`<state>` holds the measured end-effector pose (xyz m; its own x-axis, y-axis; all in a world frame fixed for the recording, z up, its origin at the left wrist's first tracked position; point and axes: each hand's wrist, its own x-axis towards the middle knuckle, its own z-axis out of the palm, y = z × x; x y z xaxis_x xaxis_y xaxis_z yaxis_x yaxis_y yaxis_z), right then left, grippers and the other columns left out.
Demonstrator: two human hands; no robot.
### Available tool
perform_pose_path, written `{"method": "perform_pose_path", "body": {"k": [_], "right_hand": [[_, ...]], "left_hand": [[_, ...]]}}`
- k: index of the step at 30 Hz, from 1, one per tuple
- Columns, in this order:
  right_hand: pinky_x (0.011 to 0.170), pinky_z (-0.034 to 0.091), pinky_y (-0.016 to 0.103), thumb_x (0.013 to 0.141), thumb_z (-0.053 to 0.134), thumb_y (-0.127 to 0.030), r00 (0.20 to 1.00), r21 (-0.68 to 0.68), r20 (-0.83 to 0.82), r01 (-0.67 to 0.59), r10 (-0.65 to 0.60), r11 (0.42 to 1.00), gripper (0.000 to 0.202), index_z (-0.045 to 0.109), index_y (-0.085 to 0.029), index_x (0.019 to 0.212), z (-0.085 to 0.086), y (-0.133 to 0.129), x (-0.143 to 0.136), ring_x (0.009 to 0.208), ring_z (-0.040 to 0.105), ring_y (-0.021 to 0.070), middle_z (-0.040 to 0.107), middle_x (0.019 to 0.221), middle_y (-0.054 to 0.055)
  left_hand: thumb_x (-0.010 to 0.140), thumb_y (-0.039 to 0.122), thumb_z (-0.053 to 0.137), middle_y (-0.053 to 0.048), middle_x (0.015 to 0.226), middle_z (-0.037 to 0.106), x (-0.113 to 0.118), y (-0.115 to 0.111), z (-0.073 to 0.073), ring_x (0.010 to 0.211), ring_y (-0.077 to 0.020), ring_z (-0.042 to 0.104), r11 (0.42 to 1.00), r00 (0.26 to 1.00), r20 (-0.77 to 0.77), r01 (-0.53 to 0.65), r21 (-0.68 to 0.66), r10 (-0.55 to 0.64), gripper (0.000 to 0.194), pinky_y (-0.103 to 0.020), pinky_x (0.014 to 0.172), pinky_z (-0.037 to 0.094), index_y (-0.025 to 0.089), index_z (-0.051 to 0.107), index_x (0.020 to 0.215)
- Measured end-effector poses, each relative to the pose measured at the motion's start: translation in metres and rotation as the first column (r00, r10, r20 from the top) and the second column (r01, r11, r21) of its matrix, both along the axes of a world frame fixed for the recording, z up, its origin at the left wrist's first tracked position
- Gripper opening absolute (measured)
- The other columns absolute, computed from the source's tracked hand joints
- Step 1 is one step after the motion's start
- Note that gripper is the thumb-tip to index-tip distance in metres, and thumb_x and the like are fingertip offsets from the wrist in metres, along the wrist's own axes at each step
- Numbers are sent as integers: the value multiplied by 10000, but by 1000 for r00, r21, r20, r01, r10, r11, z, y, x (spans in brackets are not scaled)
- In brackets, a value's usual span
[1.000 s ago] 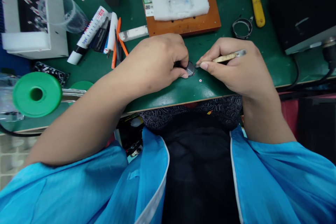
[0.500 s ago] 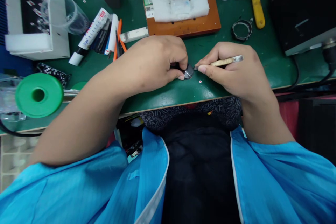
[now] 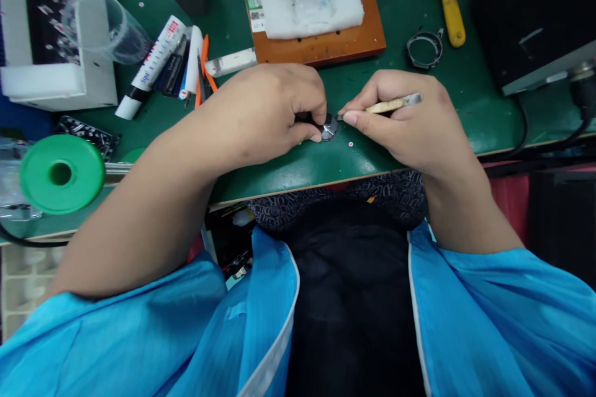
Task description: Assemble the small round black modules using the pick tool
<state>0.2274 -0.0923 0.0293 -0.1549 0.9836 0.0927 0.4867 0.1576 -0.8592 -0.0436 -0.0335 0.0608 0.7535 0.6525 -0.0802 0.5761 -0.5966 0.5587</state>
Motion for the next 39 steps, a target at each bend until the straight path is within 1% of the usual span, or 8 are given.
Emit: {"method": "perform_pose_path", "body": {"k": [6, 10, 15, 18, 24, 29, 35, 39], "right_hand": [[856, 630, 434, 1021, 963, -185, 1000, 18, 12, -15, 14, 1000, 183, 874, -283, 894, 0, 0, 0, 928, 825, 280, 916, 968, 18], [848, 617, 433, 1029, 971, -175, 999, -9, 12, -37, 37, 999, 204, 868, -271, 881, -1, 0, 0, 922, 809, 277, 909, 963, 29], [848, 603, 438, 1020, 960, -175, 1000, 23, 8, -21, 21, 1000, 187, 865, -278, 895, -1, 0, -1, 916, 804, 278, 906, 958, 26], [845, 593, 440, 1017, 959, -169, 999, 6, 9, -40, 40, 999, 204, 855, -276, 878, -1, 1, -2, 909, 802, 277, 893, 938, 25], [920, 638, 461, 1102, 954, -248, 999, 15, 18, -27, 26, 1000, 212, 836, -278, 929, 0, 4, -6, 973, 793, 289, 884, 989, 36], [845, 584, 434, 1041, 917, -137, 998, 15, 37, -42, 41, 999, 226, 823, -271, 885, 2, 7, -9, 914, 753, 256, 855, 932, 24], [864, 615, 441, 1063, 919, -212, 999, 12, 17, -42, 42, 999, 208, 818, -275, 892, 1, 9, -10, 940, 763, 274, 846, 934, 29], [877, 609, 439, 1043, 908, -176, 999, 15, 15, -33, 33, 999, 226, 800, -279, 873, 1, 9, -13, 950, 768, 273, 853, 936, 23]], "left_hand": [[929, 371, 848, -70, 1114, 882, -6, 2, -11, 1051, -368, 834, 1000, 993, 118, -12, -6, 13, 30, -560, 1050, 618, 345, 836, 938], [929, 385, 813, -77, 1108, 884, -6, 4, -16, 1041, -369, 811, 1000, 990, 143, 5, 18, -8, 46, -550, 994, 594, 345, 834, 931], [902, 341, 914, -73, 1078, 874, -6, 7, -17, 1015, -366, 801, 1000, 987, 158, 0, -14, 2, 51, -561, 1012, 613, 345, 864, 913], [932, 367, 919, -82, 1093, 883, -8, 7, -17, 1033, -382, 814, 1000, 986, 164, -8, -12, 10, 55, -580, 1016, 617, 348, 871, 913], [960, 400, 848, -84, 1105, 888, -9, 8, -20, 1023, -351, 805, 995, 986, 152, 64, 70, -74, 78, -538, 910, 561, 322, 840, 954], [991, 390, 858, -71, 1123, 887, -10, 9, -20, 1036, -336, 804, 994, 988, 132, 74, 77, -84, 62, -514, 936, 579, 329, 857, 980], [994, 407, 847, -59, 1101, 889, -11, 9, -20, 1020, -342, 812, 993, 984, 155, 75, 87, -88, 51, -525, 936, 615, 359, 857, 979], [970, 338, 900, -75, 1126, 903, -10, 7, -18, 1096, -365, 839, 997, 989, 142, 45, 61, -53, 13, -543, 1026, 673, 347, 891, 966]]}}
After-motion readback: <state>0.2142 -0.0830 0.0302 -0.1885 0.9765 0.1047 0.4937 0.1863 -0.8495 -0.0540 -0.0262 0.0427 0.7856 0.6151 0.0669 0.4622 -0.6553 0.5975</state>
